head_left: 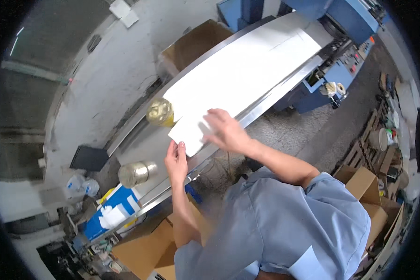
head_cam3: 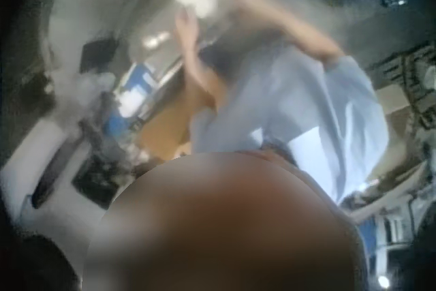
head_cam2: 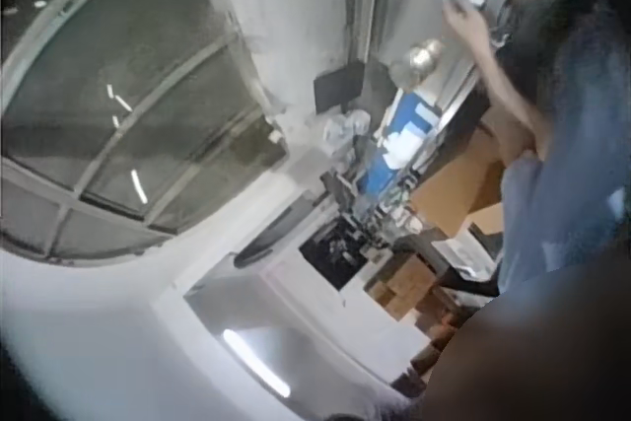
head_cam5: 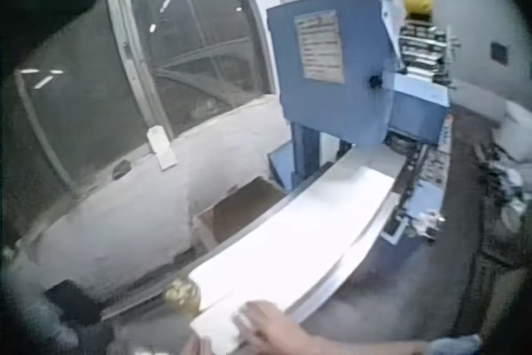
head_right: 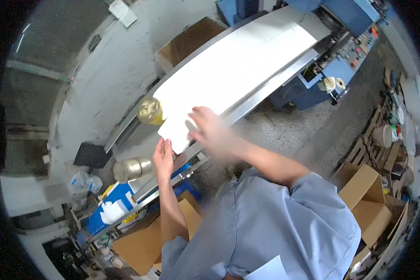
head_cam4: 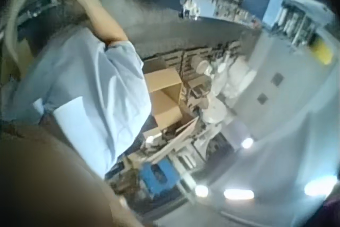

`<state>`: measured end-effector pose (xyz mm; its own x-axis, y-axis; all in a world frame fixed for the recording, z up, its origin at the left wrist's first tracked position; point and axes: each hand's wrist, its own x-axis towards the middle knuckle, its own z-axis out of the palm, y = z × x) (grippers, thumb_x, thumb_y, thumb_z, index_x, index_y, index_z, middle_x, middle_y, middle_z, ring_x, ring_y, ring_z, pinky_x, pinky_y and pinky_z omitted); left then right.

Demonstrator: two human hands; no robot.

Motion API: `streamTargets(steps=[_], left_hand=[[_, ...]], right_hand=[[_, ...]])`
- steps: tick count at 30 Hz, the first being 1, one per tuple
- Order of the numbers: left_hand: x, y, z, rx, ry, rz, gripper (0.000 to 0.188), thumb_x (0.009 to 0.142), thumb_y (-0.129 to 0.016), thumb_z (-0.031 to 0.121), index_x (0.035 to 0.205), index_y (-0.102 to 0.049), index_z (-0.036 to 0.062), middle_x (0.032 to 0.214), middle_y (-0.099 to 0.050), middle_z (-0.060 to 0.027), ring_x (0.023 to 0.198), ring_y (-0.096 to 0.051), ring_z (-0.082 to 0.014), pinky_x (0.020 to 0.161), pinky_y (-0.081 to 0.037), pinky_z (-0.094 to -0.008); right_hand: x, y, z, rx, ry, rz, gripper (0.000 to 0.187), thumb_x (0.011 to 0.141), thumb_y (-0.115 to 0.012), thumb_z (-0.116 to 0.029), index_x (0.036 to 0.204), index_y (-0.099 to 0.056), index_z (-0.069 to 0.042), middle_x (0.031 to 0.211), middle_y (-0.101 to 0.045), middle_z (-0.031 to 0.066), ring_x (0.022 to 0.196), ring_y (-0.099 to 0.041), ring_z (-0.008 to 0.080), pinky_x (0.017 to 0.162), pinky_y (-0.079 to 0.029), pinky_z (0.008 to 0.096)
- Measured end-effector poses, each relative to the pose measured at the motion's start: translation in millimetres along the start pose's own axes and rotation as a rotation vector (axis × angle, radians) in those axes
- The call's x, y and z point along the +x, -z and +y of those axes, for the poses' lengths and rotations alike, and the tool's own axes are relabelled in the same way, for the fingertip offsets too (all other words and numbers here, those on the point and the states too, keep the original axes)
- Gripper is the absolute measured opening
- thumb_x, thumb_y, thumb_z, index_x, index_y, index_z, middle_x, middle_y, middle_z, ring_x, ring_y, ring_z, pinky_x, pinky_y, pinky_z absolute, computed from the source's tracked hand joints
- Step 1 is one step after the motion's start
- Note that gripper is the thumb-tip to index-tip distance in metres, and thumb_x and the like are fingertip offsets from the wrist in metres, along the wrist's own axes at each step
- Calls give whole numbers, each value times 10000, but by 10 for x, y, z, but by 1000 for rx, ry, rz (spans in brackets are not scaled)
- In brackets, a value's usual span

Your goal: Packing stacks of paper from a machine into a cardboard box and unwrapping a large roll of paper material.

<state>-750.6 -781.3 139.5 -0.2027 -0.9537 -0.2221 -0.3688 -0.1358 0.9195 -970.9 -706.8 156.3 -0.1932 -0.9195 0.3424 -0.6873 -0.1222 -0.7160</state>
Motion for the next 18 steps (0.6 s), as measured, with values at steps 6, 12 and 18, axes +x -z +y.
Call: streamTargets(steps=[6, 12, 18], left_hand=[[129, -411, 24, -57, -73, -53, 681, 932, -662, 170, 1423, -297, -129, 1370, -478, -289, 1248, -518, -280, 1045, -402, -355], [117, -442, -36, 3, -127, -6, 674, 907, -674, 113, 1412, -302, -135, 1346, -488, -292, 1187, -552, -274, 991, -442, -345], [84, -431, -77, -43, -139, 29, 670, 889, -687, 87, 1403, -318, -133, 1312, -525, -270, 1128, -591, -248, 939, -482, -328]], right_hand=[[1, 960, 855, -425, -284, 335, 409, 849, -696, -215, 1183, -606, 2, 1076, -593, 225, 1031, -589, 363, 825, -530, 424], [-100, 990, 946, -423, -298, 292, 386, 807, -740, -211, 1111, -634, 3, 1031, -598, 183, 911, -623, 332, 753, -534, 402], [-98, 1033, 824, -402, -403, 259, 378, 817, -741, -246, 1084, -636, -1, 1006, -598, 178, 813, -648, 315, 726, -536, 386]])
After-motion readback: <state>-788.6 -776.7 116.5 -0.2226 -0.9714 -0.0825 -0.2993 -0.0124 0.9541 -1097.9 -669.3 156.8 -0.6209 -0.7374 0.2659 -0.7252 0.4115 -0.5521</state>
